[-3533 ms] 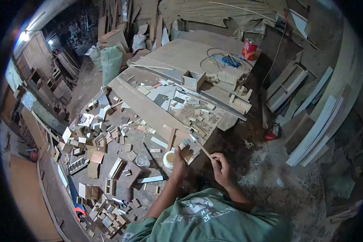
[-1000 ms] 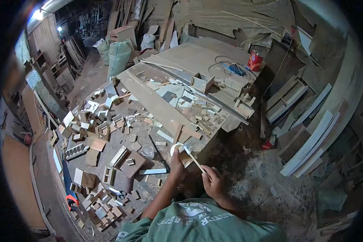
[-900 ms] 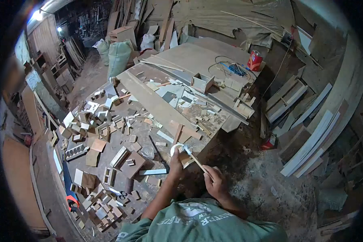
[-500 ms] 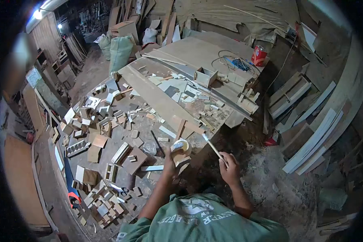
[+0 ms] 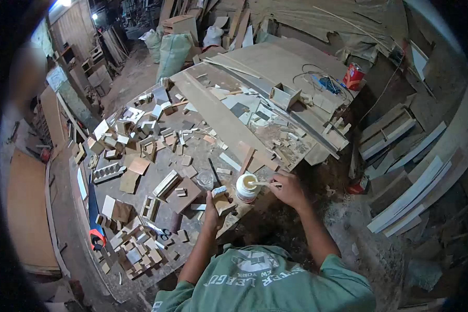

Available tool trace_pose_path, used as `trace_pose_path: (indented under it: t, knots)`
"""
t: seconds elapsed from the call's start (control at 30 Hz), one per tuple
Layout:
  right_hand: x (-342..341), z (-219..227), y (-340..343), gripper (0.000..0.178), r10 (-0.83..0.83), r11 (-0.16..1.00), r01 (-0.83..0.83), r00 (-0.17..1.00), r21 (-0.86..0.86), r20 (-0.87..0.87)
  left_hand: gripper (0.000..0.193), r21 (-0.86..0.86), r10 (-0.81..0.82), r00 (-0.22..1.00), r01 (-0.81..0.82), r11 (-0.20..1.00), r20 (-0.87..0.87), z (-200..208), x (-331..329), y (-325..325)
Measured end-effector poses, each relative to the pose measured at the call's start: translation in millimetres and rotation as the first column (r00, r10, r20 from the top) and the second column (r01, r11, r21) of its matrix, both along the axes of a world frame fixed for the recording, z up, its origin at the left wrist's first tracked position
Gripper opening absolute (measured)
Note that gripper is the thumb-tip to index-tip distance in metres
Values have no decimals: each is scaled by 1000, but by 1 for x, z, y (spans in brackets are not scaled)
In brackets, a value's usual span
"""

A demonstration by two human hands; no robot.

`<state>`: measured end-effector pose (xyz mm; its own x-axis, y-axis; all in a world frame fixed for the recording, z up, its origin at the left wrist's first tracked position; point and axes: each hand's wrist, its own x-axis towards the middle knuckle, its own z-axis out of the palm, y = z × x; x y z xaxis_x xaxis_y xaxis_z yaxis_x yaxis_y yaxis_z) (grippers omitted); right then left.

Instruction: The recorder is applying glue to small wooden components and assembling them into miniature wooden boxes or structures in a workshop setting.

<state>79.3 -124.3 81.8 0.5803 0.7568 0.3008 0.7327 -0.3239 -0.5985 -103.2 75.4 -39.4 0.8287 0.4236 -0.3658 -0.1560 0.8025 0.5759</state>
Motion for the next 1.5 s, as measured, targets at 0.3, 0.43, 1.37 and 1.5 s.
trace_pose_path:
  t: [0.3, 0.43, 1.37, 1.5]
  knots:
    - [17, -35, 66, 14, 112, 950, -123, 992, -285, -57, 67, 0, -68, 997, 68, 998, -30, -5, 10, 2]
    - [14, -51, 76, 14, 95, 934, -84, 995, -348, 15, 72, -68, -71, 997, 71, 995, -6, -8, 19, 1]
    - [14, -77, 79, 17, -17, 928, 49, 996, -369, 90, 73, 19, -191, 978, 190, 982, 89, -17, 46, -8]
    - [14, -79, 81, 18, -4, 962, 49, 986, -269, 166, 72, 53, -190, 975, 185, 981, 119, -18, 49, -9]
